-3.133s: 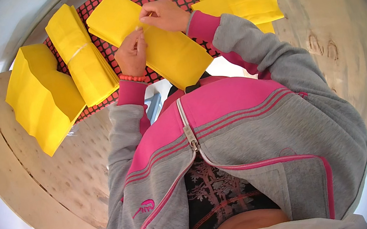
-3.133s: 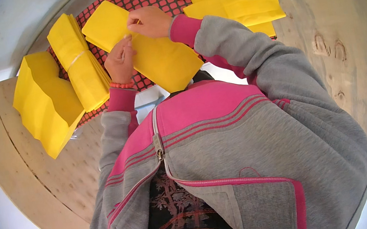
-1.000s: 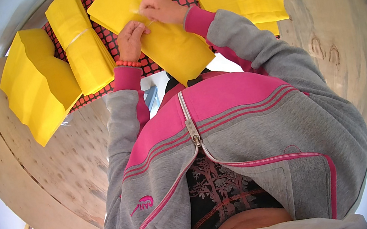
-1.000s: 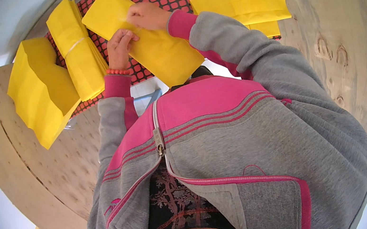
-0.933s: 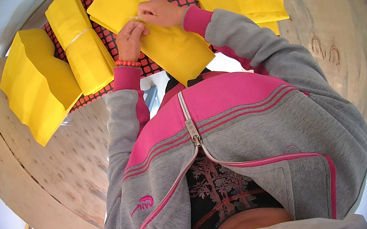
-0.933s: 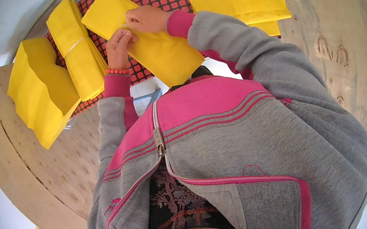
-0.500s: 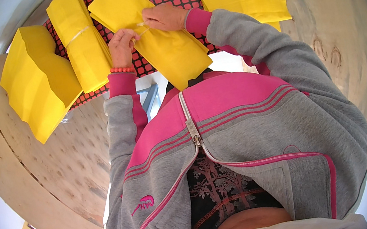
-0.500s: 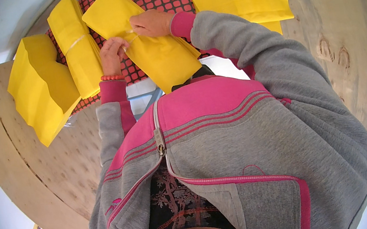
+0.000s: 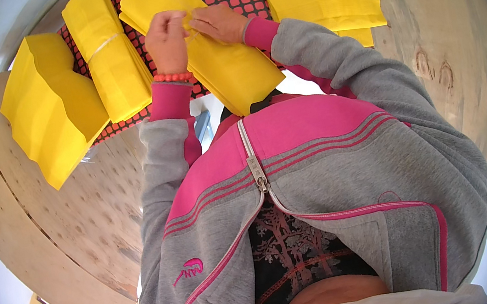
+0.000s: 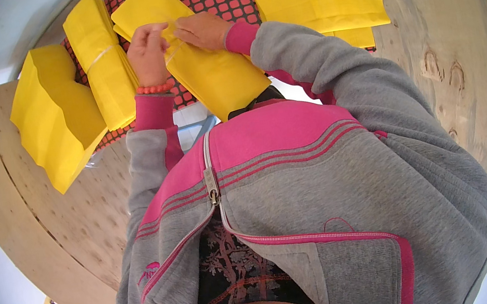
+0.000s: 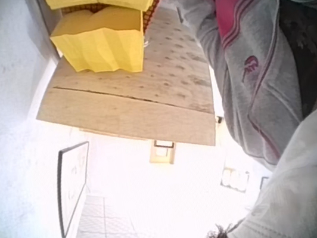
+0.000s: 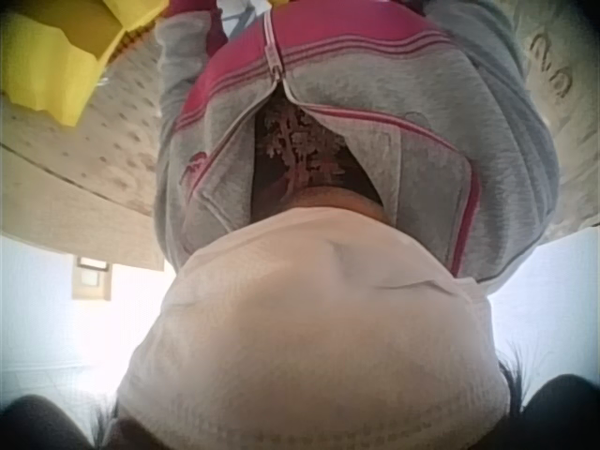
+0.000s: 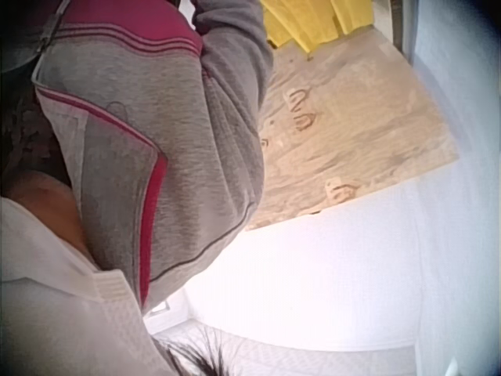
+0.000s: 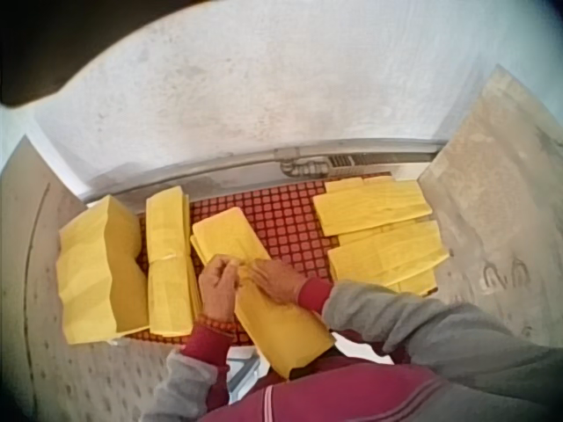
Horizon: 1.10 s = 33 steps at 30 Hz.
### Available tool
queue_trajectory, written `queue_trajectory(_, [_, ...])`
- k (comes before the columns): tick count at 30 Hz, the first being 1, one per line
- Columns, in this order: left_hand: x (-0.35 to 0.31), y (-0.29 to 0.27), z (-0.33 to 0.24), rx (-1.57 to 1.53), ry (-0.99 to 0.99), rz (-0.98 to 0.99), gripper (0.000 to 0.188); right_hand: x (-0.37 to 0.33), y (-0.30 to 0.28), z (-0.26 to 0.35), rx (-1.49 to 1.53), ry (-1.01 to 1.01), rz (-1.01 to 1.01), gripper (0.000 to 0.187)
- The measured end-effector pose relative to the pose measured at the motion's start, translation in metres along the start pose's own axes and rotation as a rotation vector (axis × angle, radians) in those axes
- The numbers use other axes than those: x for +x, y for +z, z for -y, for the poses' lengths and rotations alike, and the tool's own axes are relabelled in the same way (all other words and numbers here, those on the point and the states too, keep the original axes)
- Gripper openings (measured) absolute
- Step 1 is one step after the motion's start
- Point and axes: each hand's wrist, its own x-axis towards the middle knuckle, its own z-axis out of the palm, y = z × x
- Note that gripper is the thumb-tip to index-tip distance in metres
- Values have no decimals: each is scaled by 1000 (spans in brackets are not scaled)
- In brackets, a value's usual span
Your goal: The person folds yellow fabric pieces into uniform stacks and secures each bundle with a white tie. The person repeatedly picks up fabric, aligns edges, and ties the bundles on a red-and-black checkered mat.
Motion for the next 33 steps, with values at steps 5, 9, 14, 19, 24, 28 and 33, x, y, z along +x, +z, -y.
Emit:
queue_trajectory(5, [-10, 13, 25, -188, -228, -68, 12, 1, 3, -8, 136, -42, -182, 29])
queue_trajectory(9, [-16, 22, 37, -19, -247, 4, 11, 0, 3, -11, 226, 46, -207, 30])
queue_trajectory(14, [-12, 19, 48, 125, -142, -9, 9, 1, 4, -8, 213, 36, -237, 30])
queue_trajectory(19, [-8, 13, 57, 32, -10, 61, 7, 1, 2, -6, 280, 43, -206, 27])
queue_trajectory(24, [-7, 3, 50, -195, -192, 234, 7, 4, 1, -10, 609, 267, -253, 31])
queue_trajectory(28, [-4, 2, 45, -100, -184, 262, 7, 6, 2, -12, 667, 406, -275, 34])
queue_trajectory(33, [-1, 6, 45, 4, -182, 231, 6, 7, -1, -6, 620, 446, -334, 33])
